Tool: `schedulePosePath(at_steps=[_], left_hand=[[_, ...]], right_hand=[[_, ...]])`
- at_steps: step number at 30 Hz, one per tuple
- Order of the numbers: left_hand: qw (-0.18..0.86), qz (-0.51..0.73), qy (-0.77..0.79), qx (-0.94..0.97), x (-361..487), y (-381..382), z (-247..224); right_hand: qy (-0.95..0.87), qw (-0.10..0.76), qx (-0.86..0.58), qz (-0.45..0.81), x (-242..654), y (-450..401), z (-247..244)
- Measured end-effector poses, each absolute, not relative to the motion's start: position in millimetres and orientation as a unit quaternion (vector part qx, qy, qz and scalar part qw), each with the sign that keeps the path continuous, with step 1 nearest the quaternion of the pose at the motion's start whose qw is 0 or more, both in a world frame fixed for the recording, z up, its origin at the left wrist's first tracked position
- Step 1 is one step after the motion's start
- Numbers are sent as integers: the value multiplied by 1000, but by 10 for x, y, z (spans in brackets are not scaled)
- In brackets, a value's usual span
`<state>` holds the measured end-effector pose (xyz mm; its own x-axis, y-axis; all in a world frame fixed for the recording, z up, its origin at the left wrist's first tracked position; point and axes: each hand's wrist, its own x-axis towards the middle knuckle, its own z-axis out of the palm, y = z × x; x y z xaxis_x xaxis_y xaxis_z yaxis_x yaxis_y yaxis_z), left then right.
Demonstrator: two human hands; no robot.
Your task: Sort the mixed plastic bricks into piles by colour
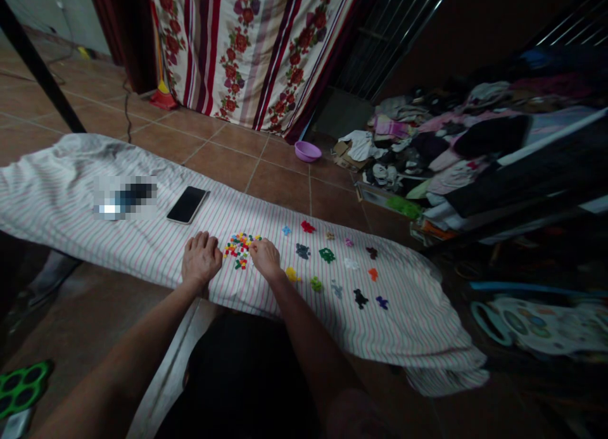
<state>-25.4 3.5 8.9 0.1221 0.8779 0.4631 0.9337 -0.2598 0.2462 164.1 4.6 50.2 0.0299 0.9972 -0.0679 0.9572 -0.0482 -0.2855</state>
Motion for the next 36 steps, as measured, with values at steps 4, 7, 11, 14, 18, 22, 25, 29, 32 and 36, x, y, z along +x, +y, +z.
schedulePosePath(at_steps=[4,7,11,14,18,22,25,29,32,36], left_hand=[[54,-264,-610,-746,-249,36,92],[55,-258,-614,-744,-243,30,110],[43,-258,-616,-743,-239,21,132],[29,-269,-614,-741,-239,19,133],[39,-266,-614,-742,-241,24,121],[48,-259,-612,-746,-244,24,116],[51,-260,-611,-746,-247,25,111],[52,-261,-610,-746,-250,27,99],[52,-263,-609,-746,-249,25,103],[51,-261,-610,-747,-250,17,123]], right_hand=[[-694,69,-703,138,1629,146,492],[-688,62,-708,147,1625,207,479],[-684,71,-710,151,1618,212,477],[-685,107,-705,149,1627,168,451],[-671,186,-699,161,1681,108,338],[-638,281,-686,209,1742,65,200],[-610,329,-681,237,1755,24,136],[-587,351,-692,231,1745,-57,115],[-578,354,-704,212,1756,-122,135],[-590,345,-703,196,1807,-187,199]])
